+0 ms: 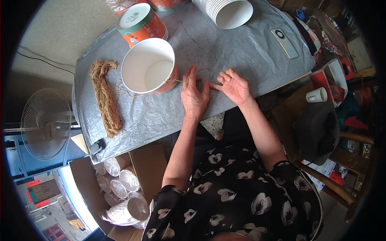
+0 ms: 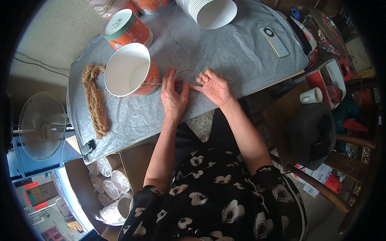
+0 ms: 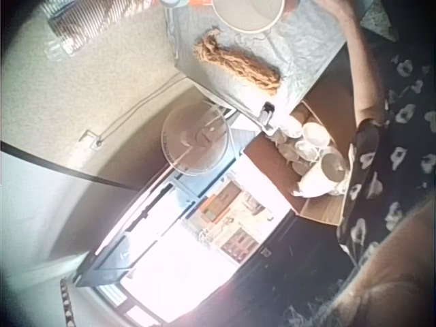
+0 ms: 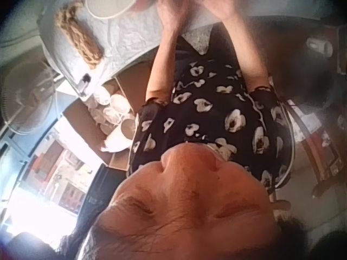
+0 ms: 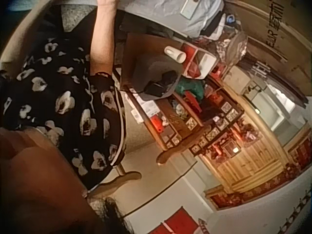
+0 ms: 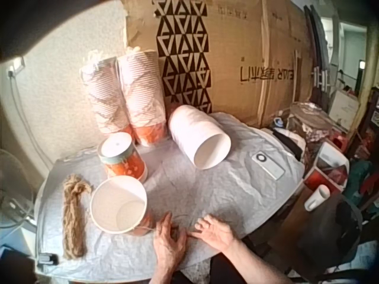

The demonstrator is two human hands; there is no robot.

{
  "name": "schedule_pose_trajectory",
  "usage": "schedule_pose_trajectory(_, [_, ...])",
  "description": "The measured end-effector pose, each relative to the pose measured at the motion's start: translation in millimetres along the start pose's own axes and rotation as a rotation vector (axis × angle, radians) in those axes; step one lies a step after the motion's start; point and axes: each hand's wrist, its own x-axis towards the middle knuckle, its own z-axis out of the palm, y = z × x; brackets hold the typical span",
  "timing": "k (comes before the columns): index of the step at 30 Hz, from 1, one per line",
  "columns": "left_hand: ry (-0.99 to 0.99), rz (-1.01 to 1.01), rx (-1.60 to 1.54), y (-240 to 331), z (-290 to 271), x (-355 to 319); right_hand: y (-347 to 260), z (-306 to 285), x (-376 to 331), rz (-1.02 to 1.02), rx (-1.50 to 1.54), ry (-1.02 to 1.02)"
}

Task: The person attaches string handles to paper cups by threading strings through the holes in the cups, tying knots in the strings by hand, and stacking the cups.

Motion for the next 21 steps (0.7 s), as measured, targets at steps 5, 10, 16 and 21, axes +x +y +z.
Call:
schedule_pose_trajectory(5, [0.016, -0.027, -0.03, 0.0, 2.3, 1.4, -1.6, 1.0, 0.5, -0.002, 0.015, -0.013])
schedule_pose_trajectory(10, [0.033, -0.023, -0.032, 0.0, 3.7, 2.5, -2.9, -0.7, 1.3, -0.003, 0.009, -0.022])
schedule_pose_trajectory(16, [0.082, 0.053, -0.051, 2.7, -2.5, 0.8, -2.4, 11.5, -1.2, 0.018, -0.09, 0.024])
schedule_pose_trajectory(21, [0.079, 0.048, -0.264, 13.2, -11.6, -9.8, -0.6, 32.8, -6.3, -0.042, -0.895, 0.312])
